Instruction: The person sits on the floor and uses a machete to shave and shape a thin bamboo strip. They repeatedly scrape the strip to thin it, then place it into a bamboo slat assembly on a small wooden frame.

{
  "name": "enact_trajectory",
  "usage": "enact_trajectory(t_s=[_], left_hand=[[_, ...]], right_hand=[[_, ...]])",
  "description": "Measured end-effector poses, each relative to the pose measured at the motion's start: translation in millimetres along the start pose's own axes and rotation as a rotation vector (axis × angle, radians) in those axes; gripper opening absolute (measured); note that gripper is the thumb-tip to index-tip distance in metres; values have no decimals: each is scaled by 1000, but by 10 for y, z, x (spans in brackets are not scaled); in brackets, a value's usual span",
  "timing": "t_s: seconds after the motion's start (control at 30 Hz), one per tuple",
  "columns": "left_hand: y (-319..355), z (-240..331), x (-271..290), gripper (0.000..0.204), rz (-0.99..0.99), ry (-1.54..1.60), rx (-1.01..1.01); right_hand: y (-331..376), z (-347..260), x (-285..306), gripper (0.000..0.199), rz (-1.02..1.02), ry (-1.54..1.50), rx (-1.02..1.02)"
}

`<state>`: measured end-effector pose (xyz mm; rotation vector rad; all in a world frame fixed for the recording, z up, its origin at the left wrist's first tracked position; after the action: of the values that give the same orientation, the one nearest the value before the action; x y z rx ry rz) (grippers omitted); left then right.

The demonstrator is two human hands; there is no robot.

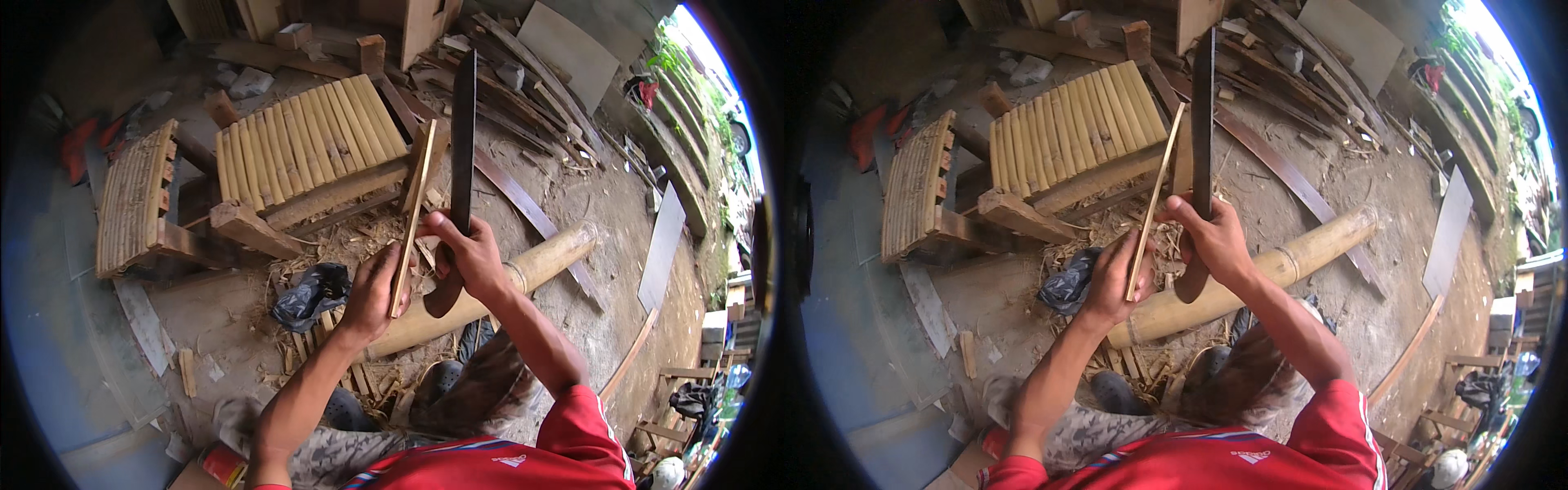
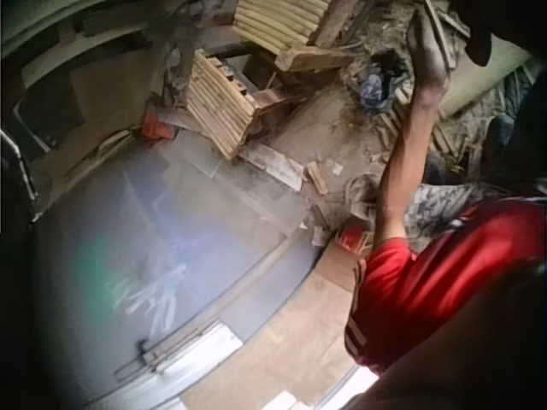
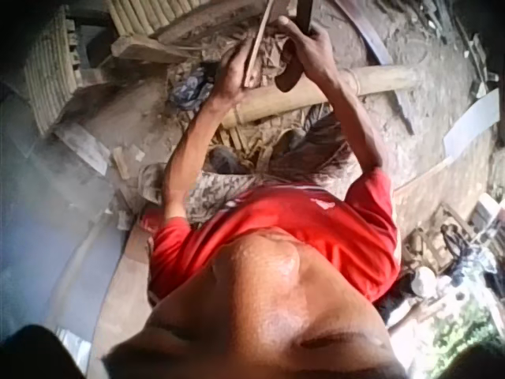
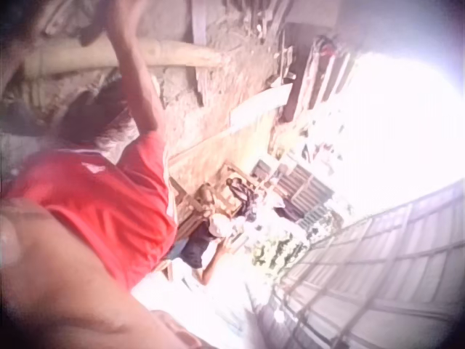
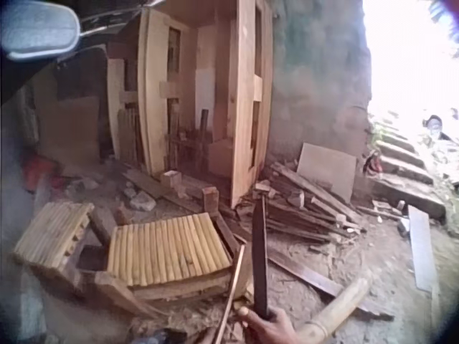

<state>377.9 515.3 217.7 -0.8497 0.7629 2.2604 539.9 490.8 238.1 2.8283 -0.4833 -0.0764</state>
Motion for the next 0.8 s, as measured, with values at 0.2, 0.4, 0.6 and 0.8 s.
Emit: enact_trajectory(t_s=[0.2,0.4,0.6,0.8], left_hand=[[272,227,46,43,54,75,-119],[476,132,153,48,305,266,-129],[623,77,132,49,350,255,-152],[634,-53,271,30,493,285,-271]], right_hand=[[300,172,6,59,-174,296,131],[714,161,-257,47,-291,900,580],[866,61,-429,55,-431,1076,792],[769,50,-428,52,-421,1111,857]])
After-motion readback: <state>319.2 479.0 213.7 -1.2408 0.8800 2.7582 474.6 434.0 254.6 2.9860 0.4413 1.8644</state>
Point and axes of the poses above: each hand's wrist, its own y-axis away from the middle knuckle, its own x-axis out of the back of the hand, z = x × y, the point moved 3 cm from there along -y, towards the middle knuckle, and after that the axes turned 9 degrees about y, right-handed, at the moved point
